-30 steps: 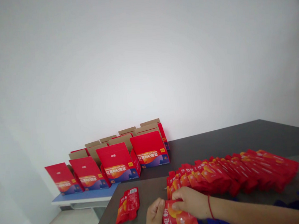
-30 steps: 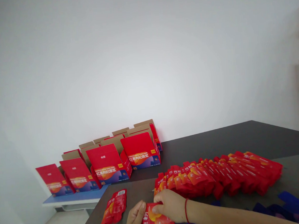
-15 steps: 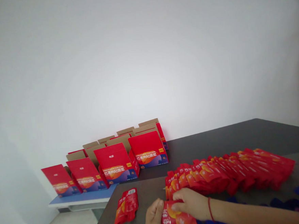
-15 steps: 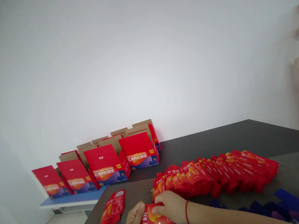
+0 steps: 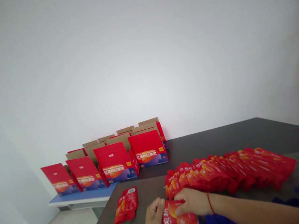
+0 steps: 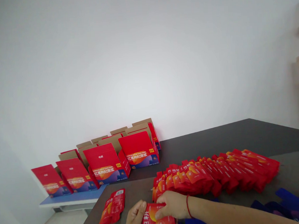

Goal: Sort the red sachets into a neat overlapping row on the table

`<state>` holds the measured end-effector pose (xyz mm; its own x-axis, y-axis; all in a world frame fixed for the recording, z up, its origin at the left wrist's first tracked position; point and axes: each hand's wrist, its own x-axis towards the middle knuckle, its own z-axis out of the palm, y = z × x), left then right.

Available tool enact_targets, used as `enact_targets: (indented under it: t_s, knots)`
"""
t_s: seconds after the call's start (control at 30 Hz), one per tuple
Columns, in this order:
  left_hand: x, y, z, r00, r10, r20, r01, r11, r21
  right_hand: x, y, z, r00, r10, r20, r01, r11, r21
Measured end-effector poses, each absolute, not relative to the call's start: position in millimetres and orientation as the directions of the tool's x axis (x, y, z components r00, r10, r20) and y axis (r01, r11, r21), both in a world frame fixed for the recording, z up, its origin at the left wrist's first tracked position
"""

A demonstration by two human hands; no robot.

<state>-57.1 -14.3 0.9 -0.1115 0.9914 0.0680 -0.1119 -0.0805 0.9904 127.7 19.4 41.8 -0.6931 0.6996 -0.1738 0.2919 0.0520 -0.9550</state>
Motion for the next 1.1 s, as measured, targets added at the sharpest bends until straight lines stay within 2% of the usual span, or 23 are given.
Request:
enact_targets:
  t_s: [0.1, 0.2, 0.3, 0.4, 0.57, 0.63, 0.73, 0.83, 0.93, 1.1]
  knots:
    - [-62.2, -11.1, 6.7, -0.160, 0.985, 0.068, -0.202, -0.100, 0.974, 123.4, 20.5, 34.3, -0.646, 0.729, -0.228, 0.230, -0.099, -0.968]
    - [-62.5, -8.6, 8.3, -0.220, 0.975, -0.036, -0.337, -0.041, 0.941, 118.0, 23.1, 26.3, -0.617, 0.756, -0.218, 0.164, -0.148, -0.975]
    - [-56.3, -8.3, 5.3, -0.096, 0.980, -0.173, -0.434, 0.115, 0.893, 114.4, 24.8, 25.5, -0.594, 0.780, -0.197, 0.163, -0.123, -0.979]
    - [-50.1, -9.9, 3.5, 0.011, 0.977, -0.212, -0.476, 0.192, 0.859, 113.1, 24.5, 28.1, -0.584, 0.800, -0.139, 0.217, -0.012, -0.976]
    - [-50.5, -10.5, 5.5, -0.050, 0.993, -0.106, -0.487, 0.068, 0.871, 114.7, 22.1, 25.1, -0.705, 0.675, -0.215, 0.331, 0.045, -0.943]
    - [-53.0, -9.1, 5.5, -0.060, 0.996, -0.066, -0.476, 0.029, 0.879, 116.3, 21.4, 25.1, -0.690, 0.691, -0.215, 0.395, 0.110, -0.912]
    - [-56.7, -7.5, 5.0, -0.109, 0.994, -0.031, -0.442, -0.021, 0.897, 118.2, 20.4, 31.4, -0.626, 0.773, -0.102, 0.526, 0.322, -0.787]
    - [-58.4, -9.2, 6.2, -0.161, 0.987, -0.021, -0.434, -0.052, 0.900, 117.1, 19.7, 37.5, -0.624, 0.781, 0.006, 0.579, 0.468, -0.667]
    - [-57.6, -12.7, 8.6, -0.187, 0.982, -0.034, -0.465, -0.058, 0.883, 112.3, 21.8, 31.6, -0.658, 0.752, -0.043, 0.527, 0.419, -0.739]
    - [-56.6, -13.3, 8.8, -0.231, 0.967, -0.110, -0.529, -0.030, 0.848, 103.1, 31.3, 8.0, -0.679, 0.705, -0.206, 0.463, 0.194, -0.865]
